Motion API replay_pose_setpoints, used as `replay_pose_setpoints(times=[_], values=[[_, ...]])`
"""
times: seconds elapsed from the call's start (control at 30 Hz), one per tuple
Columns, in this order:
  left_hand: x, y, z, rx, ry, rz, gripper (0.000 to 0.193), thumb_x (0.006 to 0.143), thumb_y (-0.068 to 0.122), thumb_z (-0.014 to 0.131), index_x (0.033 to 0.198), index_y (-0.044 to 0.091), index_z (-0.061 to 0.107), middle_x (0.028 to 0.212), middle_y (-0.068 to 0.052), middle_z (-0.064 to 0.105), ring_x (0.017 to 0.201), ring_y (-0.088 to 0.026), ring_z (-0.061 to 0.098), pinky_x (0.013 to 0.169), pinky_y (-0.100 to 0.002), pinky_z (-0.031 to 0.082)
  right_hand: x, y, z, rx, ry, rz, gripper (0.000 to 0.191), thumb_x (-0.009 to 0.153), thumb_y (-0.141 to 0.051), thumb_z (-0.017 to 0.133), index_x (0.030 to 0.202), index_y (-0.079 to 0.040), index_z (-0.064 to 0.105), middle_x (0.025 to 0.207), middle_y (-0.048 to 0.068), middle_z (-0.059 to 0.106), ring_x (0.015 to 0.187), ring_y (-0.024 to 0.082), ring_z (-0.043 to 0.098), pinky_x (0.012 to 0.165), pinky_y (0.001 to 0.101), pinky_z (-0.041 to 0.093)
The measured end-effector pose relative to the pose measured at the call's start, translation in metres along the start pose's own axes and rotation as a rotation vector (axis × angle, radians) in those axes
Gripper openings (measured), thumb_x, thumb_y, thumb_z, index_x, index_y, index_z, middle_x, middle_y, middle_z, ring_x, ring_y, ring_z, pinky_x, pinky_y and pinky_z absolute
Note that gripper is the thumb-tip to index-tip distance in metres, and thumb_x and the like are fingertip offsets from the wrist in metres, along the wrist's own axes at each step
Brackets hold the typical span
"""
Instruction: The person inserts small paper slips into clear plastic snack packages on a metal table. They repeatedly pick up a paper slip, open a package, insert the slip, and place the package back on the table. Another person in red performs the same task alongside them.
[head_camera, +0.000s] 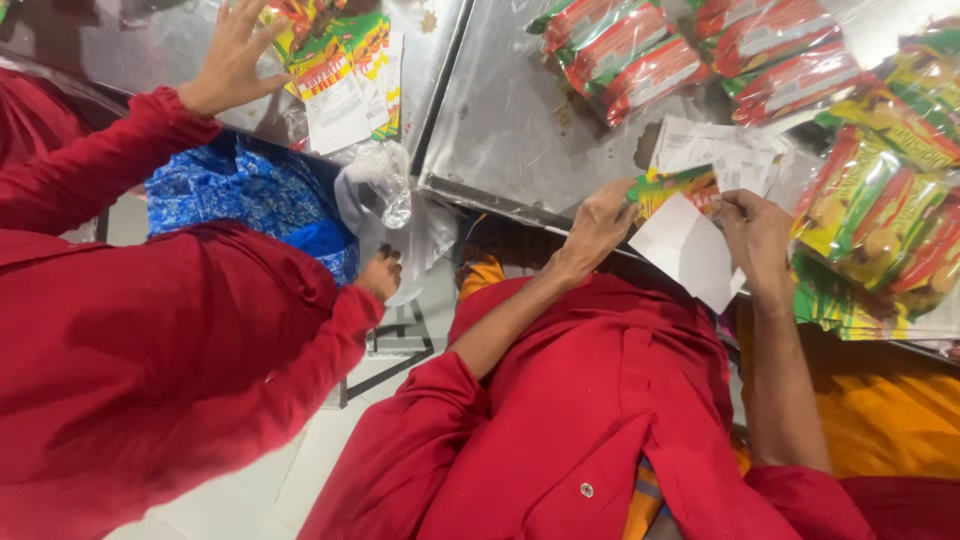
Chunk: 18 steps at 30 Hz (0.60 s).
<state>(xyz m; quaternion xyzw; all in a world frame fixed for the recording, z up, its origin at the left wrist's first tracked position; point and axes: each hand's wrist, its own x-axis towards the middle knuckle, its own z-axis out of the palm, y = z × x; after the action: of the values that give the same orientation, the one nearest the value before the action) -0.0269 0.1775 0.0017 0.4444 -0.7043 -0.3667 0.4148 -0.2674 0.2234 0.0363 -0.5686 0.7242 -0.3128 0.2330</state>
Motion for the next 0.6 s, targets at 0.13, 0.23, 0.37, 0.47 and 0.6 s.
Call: replay_pose_setpoints(times=[0.13,0.23,0.37,0.47,0.6], values=[[0.015,0.001,0.011,0.045,0.202,0.056,0.038,0.095,0.016,0.069,0.128,0.000,0.059,0.125,-0.024,0.066,0.116,-0.043,0.065,0.100,-0.045,0.054,0.007,-0.001,-0.003,0.346,0.427,-0.167,0.015,0.106,0.001,0.060,0.112,0.007,0.072,0.100,0.014,0.077,0.090,0.018,0.073,0.086,0.0319,0.060],[0.027,0.018,0.016,-0.076,0.153,-0.051,0.040,0.098,0.026,0.071,0.127,-0.001,0.063,0.120,-0.022,0.070,0.109,-0.035,0.070,0.091,-0.040,0.057,0.015,-0.013,-0.020,0.918,0.385,0.038,0.010,0.110,-0.002,0.069,0.101,0.003,0.067,0.089,0.007,0.071,0.080,0.014,0.069,0.078,0.0303,0.062],[0.030,0.050,0.027,-0.346,-0.033,-0.173,0.040,0.095,0.031,0.076,0.112,-0.004,0.070,0.096,-0.013,0.073,0.088,-0.016,0.067,0.076,-0.030,0.056,0.012,-0.047,-0.038,1.181,0.228,0.182,0.009,0.108,-0.003,0.067,0.100,0.000,0.067,0.089,0.007,0.070,0.080,0.014,0.070,0.077,0.0339,0.065],[0.024,0.068,0.028,-0.575,-0.043,-0.233,0.033,0.098,0.030,0.074,0.099,-0.003,0.072,0.084,-0.005,0.073,0.080,-0.008,0.065,0.074,-0.024,0.054,0.007,-0.080,-0.041,1.183,0.223,0.197,0.005,0.107,-0.003,0.068,0.103,-0.001,0.065,0.093,0.007,0.070,0.084,0.016,0.071,0.078,0.0363,0.066],[0.017,0.078,0.020,-0.479,0.047,-0.301,0.027,0.099,0.024,0.076,0.095,-0.003,0.074,0.076,-0.002,0.060,0.070,-0.007,0.045,0.060,-0.026,0.037,-0.013,-0.116,-0.044,0.468,0.432,-0.239,0.034,0.095,0.005,0.067,0.121,0.017,0.050,0.108,0.028,0.063,0.100,0.033,0.065,0.082,0.0457,0.058]])
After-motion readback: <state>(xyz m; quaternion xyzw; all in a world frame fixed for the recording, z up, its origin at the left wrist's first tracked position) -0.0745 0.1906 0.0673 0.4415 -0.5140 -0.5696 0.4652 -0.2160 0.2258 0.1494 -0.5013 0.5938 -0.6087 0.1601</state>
